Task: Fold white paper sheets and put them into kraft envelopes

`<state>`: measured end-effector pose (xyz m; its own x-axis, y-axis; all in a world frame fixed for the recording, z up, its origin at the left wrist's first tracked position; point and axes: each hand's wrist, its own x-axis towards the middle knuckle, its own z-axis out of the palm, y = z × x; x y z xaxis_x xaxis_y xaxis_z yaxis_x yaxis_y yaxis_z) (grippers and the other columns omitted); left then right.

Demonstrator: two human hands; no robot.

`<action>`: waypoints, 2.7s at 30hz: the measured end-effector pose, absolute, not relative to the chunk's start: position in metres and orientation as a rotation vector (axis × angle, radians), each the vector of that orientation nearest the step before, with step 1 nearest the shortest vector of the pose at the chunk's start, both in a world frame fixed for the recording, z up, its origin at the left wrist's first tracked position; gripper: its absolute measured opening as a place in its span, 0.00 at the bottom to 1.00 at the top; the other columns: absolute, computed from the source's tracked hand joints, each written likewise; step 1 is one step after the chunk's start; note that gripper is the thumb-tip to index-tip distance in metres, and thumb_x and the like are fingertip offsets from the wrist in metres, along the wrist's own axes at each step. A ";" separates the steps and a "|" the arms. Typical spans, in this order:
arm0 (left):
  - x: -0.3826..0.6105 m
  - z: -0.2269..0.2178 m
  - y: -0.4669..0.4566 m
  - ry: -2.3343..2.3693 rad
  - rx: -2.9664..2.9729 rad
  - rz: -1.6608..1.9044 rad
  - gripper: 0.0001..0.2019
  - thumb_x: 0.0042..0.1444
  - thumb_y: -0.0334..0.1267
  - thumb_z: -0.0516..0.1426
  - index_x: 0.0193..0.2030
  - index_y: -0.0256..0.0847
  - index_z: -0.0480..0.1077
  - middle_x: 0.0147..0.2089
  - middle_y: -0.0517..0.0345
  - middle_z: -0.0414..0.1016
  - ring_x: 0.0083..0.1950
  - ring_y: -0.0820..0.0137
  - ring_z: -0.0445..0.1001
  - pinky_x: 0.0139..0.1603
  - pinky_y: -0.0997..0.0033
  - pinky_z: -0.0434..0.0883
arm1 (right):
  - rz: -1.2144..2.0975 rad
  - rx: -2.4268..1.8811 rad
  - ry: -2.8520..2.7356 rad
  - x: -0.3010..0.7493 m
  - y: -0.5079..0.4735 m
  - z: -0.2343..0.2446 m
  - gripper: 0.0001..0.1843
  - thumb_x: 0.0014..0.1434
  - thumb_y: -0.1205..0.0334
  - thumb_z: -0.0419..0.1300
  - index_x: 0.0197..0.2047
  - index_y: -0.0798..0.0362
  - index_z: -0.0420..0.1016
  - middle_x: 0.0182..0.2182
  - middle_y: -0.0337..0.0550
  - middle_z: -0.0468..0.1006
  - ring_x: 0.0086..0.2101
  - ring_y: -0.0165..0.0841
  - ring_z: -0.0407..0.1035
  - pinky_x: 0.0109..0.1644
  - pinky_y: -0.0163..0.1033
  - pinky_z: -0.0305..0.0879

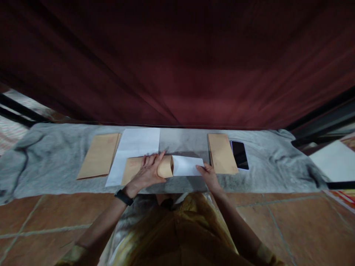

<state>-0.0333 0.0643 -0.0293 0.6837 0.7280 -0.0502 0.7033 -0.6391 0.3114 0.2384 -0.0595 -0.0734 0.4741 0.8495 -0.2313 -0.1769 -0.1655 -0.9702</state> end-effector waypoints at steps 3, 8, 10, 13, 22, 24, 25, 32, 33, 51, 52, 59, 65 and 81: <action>-0.032 -0.028 0.064 1.151 2.609 0.115 0.65 0.42 0.52 0.70 0.78 0.47 0.33 0.68 0.42 0.59 0.71 0.46 0.57 0.74 0.37 0.44 | 0.997 -1.489 -0.669 0.238 -0.060 -0.076 0.19 0.49 0.46 0.68 0.38 0.50 0.84 0.31 0.39 0.83 0.31 0.36 0.74 0.37 0.39 0.70; -0.031 -0.029 0.063 1.168 2.656 0.143 0.64 0.43 0.52 0.69 0.78 0.46 0.34 0.67 0.42 0.61 0.69 0.46 0.60 0.73 0.38 0.47 | 1.049 -1.476 -0.706 0.235 -0.060 -0.076 0.14 0.51 0.50 0.66 0.36 0.50 0.83 0.29 0.37 0.82 0.29 0.34 0.72 0.33 0.37 0.70; -0.031 -0.031 0.064 1.179 2.670 0.157 0.63 0.43 0.52 0.69 0.78 0.46 0.34 0.66 0.42 0.62 0.69 0.45 0.60 0.73 0.38 0.47 | 1.087 -1.462 -0.701 0.235 -0.059 -0.077 0.14 0.52 0.50 0.65 0.35 0.51 0.83 0.27 0.37 0.81 0.26 0.33 0.71 0.29 0.36 0.69; -0.031 -0.035 0.065 1.185 2.687 0.175 0.63 0.43 0.52 0.69 0.78 0.45 0.36 0.65 0.41 0.63 0.68 0.44 0.61 0.73 0.37 0.48 | 1.081 -1.517 -0.735 0.238 -0.056 -0.080 0.12 0.53 0.53 0.63 0.32 0.52 0.81 0.24 0.37 0.78 0.24 0.32 0.69 0.26 0.34 0.67; -0.028 -0.039 0.066 1.139 2.729 0.218 0.61 0.44 0.51 0.69 0.78 0.44 0.37 0.66 0.40 0.63 0.68 0.44 0.61 0.71 0.36 0.50 | 1.158 -1.557 -0.798 0.231 -0.050 -0.080 0.08 0.56 0.58 0.61 0.36 0.51 0.79 0.26 0.37 0.78 0.24 0.31 0.69 0.24 0.32 0.66; -0.026 -0.037 0.065 1.123 2.740 0.235 0.61 0.45 0.50 0.69 0.78 0.45 0.37 0.65 0.40 0.63 0.68 0.44 0.61 0.71 0.37 0.51 | 1.161 -1.527 -0.790 0.222 -0.048 -0.077 0.09 0.56 0.58 0.60 0.38 0.51 0.79 0.27 0.37 0.78 0.24 0.31 0.69 0.23 0.32 0.65; -0.025 -0.036 0.064 1.118 2.748 0.242 0.60 0.45 0.50 0.69 0.78 0.45 0.38 0.65 0.40 0.63 0.68 0.44 0.61 0.71 0.37 0.51 | 1.156 -1.517 -0.793 0.217 -0.047 -0.076 0.09 0.56 0.58 0.60 0.39 0.51 0.78 0.27 0.37 0.78 0.24 0.31 0.69 0.22 0.32 0.64; -0.026 -0.037 0.063 1.109 2.768 0.301 0.61 0.44 0.50 0.70 0.78 0.42 0.39 0.65 0.38 0.62 0.69 0.43 0.60 0.72 0.37 0.50 | 0.857 -1.562 -0.726 0.221 -0.042 -0.075 0.12 0.58 0.51 0.58 0.35 0.51 0.75 0.26 0.36 0.74 0.27 0.31 0.67 0.29 0.34 0.62; -0.025 -0.037 0.063 1.111 2.772 0.312 0.61 0.44 0.50 0.70 0.78 0.42 0.39 0.65 0.38 0.62 0.69 0.42 0.60 0.72 0.37 0.49 | 0.835 -1.564 -0.726 0.223 -0.042 -0.075 0.12 0.57 0.51 0.58 0.34 0.51 0.75 0.25 0.36 0.73 0.27 0.31 0.66 0.30 0.34 0.61; -0.007 -0.025 0.056 0.983 2.819 0.339 0.62 0.44 0.50 0.70 0.78 0.39 0.37 0.67 0.34 0.61 0.70 0.42 0.59 0.72 0.36 0.49 | 0.674 -1.802 -1.151 0.176 -0.029 -0.051 0.09 0.64 0.64 0.61 0.34 0.49 0.83 0.33 0.40 0.78 0.34 0.32 0.71 0.41 0.34 0.66; -0.006 -0.024 0.056 0.978 2.817 0.339 0.63 0.43 0.49 0.71 0.78 0.39 0.37 0.67 0.34 0.61 0.70 0.42 0.59 0.72 0.36 0.49 | 0.600 -1.821 -1.170 0.173 -0.029 -0.050 0.08 0.64 0.65 0.62 0.35 0.48 0.83 0.36 0.42 0.78 0.37 0.33 0.71 0.44 0.36 0.67; -0.001 -0.016 0.052 0.975 2.802 0.349 0.62 0.45 0.49 0.70 0.78 0.39 0.37 0.68 0.34 0.60 0.71 0.42 0.58 0.72 0.35 0.49 | 0.508 -1.805 -1.127 0.166 -0.030 -0.052 0.06 0.61 0.68 0.63 0.37 0.49 0.82 0.45 0.46 0.79 0.46 0.36 0.71 0.55 0.41 0.68; 0.000 -0.016 0.051 0.962 2.797 0.362 0.62 0.45 0.50 0.70 0.78 0.40 0.37 0.68 0.35 0.60 0.71 0.42 0.58 0.73 0.35 0.49 | 0.737 -1.826 -0.970 0.166 -0.028 -0.053 0.08 0.61 0.66 0.63 0.30 0.48 0.78 0.29 0.40 0.79 0.30 0.32 0.72 0.37 0.36 0.66; 0.002 -0.016 0.050 0.936 2.773 0.317 0.62 0.46 0.51 0.69 0.78 0.40 0.36 0.70 0.35 0.59 0.72 0.42 0.56 0.73 0.36 0.48 | 0.756 -1.703 -0.837 0.167 -0.031 -0.056 0.05 0.58 0.68 0.60 0.32 0.48 0.71 0.28 0.39 0.78 0.32 0.35 0.74 0.38 0.38 0.67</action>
